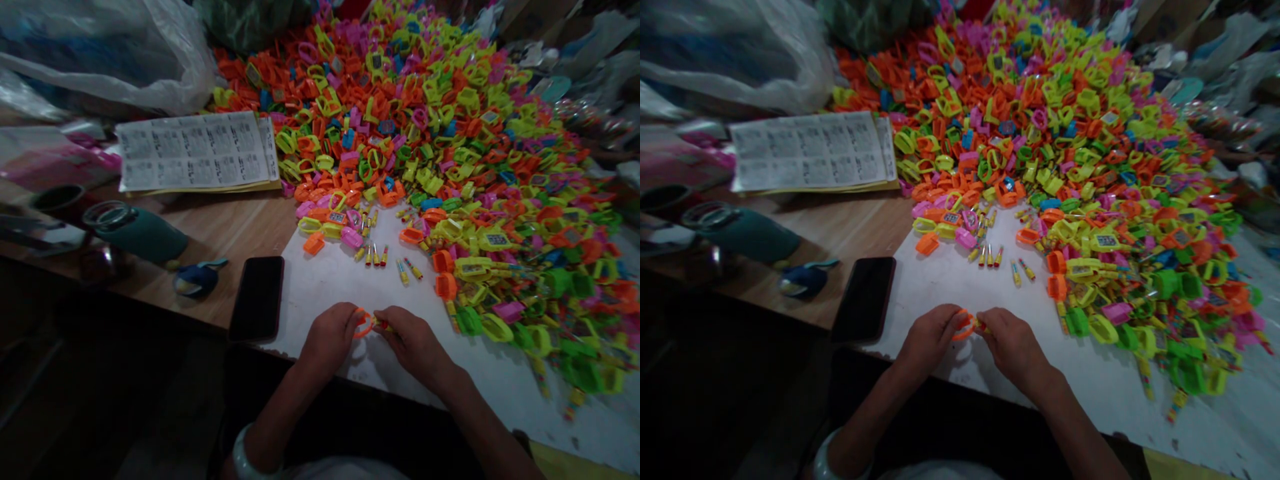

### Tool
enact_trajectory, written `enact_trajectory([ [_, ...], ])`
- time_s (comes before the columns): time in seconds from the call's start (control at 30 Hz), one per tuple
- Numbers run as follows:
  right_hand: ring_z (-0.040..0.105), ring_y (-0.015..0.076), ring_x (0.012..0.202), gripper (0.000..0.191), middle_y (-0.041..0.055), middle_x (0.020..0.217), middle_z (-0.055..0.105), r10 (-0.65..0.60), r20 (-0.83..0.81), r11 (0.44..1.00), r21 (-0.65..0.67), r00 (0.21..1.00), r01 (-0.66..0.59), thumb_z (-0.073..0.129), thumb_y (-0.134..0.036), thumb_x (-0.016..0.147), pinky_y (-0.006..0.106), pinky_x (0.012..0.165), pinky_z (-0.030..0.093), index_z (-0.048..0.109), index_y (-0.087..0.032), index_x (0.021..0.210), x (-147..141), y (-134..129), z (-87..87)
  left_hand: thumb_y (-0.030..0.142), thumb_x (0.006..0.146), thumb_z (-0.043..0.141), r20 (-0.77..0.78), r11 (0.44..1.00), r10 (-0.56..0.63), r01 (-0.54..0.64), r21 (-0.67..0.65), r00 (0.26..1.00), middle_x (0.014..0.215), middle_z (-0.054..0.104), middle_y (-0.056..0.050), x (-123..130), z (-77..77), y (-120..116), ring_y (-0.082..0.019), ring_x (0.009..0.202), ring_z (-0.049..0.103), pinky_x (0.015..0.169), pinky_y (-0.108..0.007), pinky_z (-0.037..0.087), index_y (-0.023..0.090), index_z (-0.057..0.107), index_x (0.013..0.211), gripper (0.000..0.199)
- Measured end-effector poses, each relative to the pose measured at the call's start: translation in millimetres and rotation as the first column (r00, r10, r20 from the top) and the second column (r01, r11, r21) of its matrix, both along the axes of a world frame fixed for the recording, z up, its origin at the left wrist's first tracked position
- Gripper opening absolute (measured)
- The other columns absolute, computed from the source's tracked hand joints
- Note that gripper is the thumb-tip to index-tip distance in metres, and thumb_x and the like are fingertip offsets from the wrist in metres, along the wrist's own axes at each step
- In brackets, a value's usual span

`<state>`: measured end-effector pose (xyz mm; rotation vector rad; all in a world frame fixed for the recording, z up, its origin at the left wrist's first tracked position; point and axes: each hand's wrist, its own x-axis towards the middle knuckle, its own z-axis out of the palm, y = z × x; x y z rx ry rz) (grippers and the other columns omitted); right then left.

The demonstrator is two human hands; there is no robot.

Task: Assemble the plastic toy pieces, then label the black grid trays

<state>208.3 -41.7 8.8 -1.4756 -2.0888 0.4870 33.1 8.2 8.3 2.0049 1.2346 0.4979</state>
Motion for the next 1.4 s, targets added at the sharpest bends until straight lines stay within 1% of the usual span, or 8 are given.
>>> enact_trajectory([
  [0.37,0.052,0.0150,0.063,0.015,0.0031,0.071,0.059,0.092,0.422,0.951,0.230,0.902,-0.205,0.042,-0.015,0.089,0.026,0.054,0.037,0.056,-0.018,0.086,-2.1,-8.6,2.7,0.042,0.081,0.039,0.011,0.975,-0.059,0.060,-0.214,0.998,0.054,0.053,0.002,2.2,11.9,7.7,-0.014,0.057,0.050,0.055,-0.025,0.036,0.019,0.053,0.056,0.037],
  [0.6,0.057,0.0175,0.070,0.010,0.0044,0.077,0.062,-0.171,0.320,0.974,0.195,0.932,0.112,0.050,-0.026,0.088,0.026,0.060,0.042,0.056,-0.019,0.092,49.6,-6.7,4.3,0.051,0.088,0.031,0.161,0.941,0.000,0.055,-0.333,0.987,0.058,0.058,0.002,12.9,17.3,13.2,-0.013,0.054,0.055,0.056,-0.025,0.043,0.019,0.059,0.074,0.045],
  [0.7,0.057,0.0267,0.090,0.029,0.0148,0.099,0.062,-0.636,0.270,0.748,0.446,0.723,0.492,0.051,-0.031,0.087,0.038,0.077,0.045,0.054,-0.015,0.111,96.5,-0.9,26.8,0.047,0.088,0.037,0.139,0.987,0.082,-0.060,-0.152,0.987,0.084,0.066,-0.003,6.4,17.7,26.8,-0.016,0.075,0.061,0.071,-0.028,0.048,0.019,0.062,0.092,0.038],
  [0.77,0.050,0.0323,0.105,0.035,0.0185,0.115,0.056,-0.787,0.280,0.598,0.565,0.550,0.568,0.050,-0.024,0.086,0.047,0.087,0.040,0.052,-0.014,0.120,113.5,7.3,35.8,0.038,0.089,0.039,0.096,0.986,0.162,-0.165,0.033,0.982,0.097,0.064,-0.007,4.5,15.3,41.8,-0.018,0.089,0.059,0.083,-0.033,0.048,0.017,0.061,0.098,0.031],
  [0.83,0.045,0.0321,0.114,0.039,0.0150,0.125,0.053,-0.728,0.381,0.674,0.549,0.570,0.494,0.048,-0.013,0.083,0.048,0.093,0.035,0.052,-0.019,0.121,112.4,20.9,33.0,0.026,0.089,0.040,0.076,0.954,0.222,-0.233,0.188,0.972,0.108,0.060,-0.011,9.1,11.5,60.6,-0.020,0.098,0.056,0.091,-0.038,0.045,0.014,0.057,0.110,0.030],
  [0.97,0.043,0.0264,0.118,0.040,0.0090,0.128,0.052,-0.232,0.572,0.964,0.244,0.787,0.107,0.046,-0.005,0.082,0.042,0.093,0.036,0.056,-0.026,0.115,79.2,54.8,4.5,0.009,0.083,0.044,-0.023,0.882,0.279,-0.246,0.402,0.960,0.127,0.046,-0.016,31.8,3.4,99.5,-0.026,0.115,0.045,0.098,-0.045,0.039,0.018,0.043,0.131,0.049],
  [1.17,0.052,0.0226,0.098,0.023,0.0110,0.103,0.059,-0.152,0.318,0.986,0.114,0.936,0.122,0.042,-0.007,0.084,0.039,0.083,0.042,0.055,-0.018,0.098,48.6,72.2,-20.9,0.011,0.083,0.046,-0.127,0.874,0.275,-0.193,0.445,0.953,0.109,0.055,-0.014,39.0,-4.6,117.9,-0.026,0.106,0.048,0.092,-0.042,0.042,0.014,0.064,0.099,0.024],
  [1.4,0.052,0.0205,0.107,0.046,0.0143,0.118,0.052,-0.212,0.152,0.974,0.107,0.965,0.197,0.035,-0.010,0.085,0.034,0.087,0.045,0.031,-0.014,0.131,17.0,101.3,-12.3,0.010,0.083,0.043,-0.125,0.903,0.225,-0.159,0.399,0.966,0.098,0.058,-0.011,29.5,-8.7,96.5,-0.022,0.096,0.052,0.085,-0.040,0.045,0.013,0.065,0.089,0.023],
])
